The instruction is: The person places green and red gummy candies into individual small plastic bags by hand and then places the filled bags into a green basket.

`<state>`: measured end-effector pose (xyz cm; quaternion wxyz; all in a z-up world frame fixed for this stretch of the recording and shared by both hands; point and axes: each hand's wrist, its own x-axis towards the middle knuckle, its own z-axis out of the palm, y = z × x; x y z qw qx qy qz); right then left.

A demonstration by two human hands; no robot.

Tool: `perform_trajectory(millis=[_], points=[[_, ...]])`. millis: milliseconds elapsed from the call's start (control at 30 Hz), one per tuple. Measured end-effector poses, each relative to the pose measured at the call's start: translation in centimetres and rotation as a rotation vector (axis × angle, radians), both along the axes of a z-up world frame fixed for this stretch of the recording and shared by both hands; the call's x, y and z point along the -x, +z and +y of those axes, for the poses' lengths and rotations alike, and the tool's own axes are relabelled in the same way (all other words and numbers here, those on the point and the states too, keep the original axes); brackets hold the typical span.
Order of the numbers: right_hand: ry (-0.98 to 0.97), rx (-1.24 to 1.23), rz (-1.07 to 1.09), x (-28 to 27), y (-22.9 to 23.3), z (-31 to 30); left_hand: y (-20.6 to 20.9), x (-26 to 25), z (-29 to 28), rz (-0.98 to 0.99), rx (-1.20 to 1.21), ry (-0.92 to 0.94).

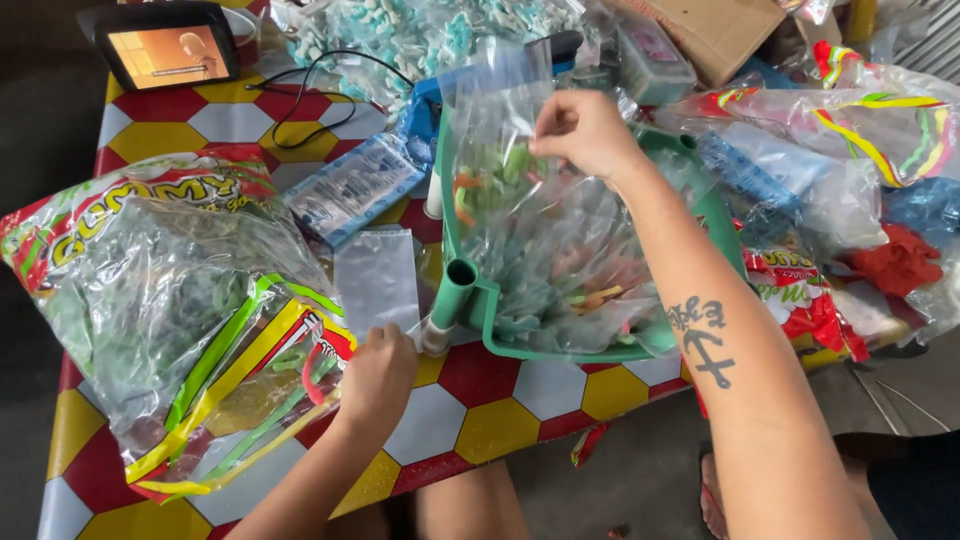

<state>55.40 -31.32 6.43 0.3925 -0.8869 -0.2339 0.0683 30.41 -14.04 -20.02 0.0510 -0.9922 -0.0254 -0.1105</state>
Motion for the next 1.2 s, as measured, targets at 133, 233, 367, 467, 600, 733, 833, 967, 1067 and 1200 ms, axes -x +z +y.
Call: perform_trajectory(millis=[133,233,367,467,600,733,833,967,1067,1200], points=[[-0.009,0.242,-0.005,1.8,0.6,0.1,2.2,-0.1,0.0,0.003,0.262,-0.001],[-0.042,0.099,-0.228,3.3,1.9,-1.1,1.1,-0.9,0.0,0.041,0.174,0.025],[0.149,-0.159,-0.637,8.9,3.5,-3.1,-0.1,-1.4,0.0,0.045,0.064,-0.031],[0.237,-0.256,-0.665,14.6,4.1,-3.5,0.6,-0.6,0.3,-0.049,0.01,-0.057],[0.392,-0.348,-0.802,20.7,1.1,-4.0,8.2,2.4,0.6,-0.244,0.189,-0.048],[0.528,-0.11,-0.587,26.0,-1.0,-2.4,15.7,7.9,0.2,-0.465,0.366,-0.269],[0.722,0.077,-0.483,26.3,-4.1,-1.7,18.7,12.0,1.4,-0.382,0.456,-0.632],[0.657,-0.237,-0.304,28.1,-7.0,-0.3,17.7,14.9,2.6,-0.371,0.627,-0.59],[0.747,-0.286,-0.212,29.2,-9.3,0.4,15.7,15.9,2.9,-0.442,0.548,-0.6],[0.905,-0.223,0.001,29.7,-10.7,0.9,14.5,16.8,3.4,-0.46,0.613,-0.601]])
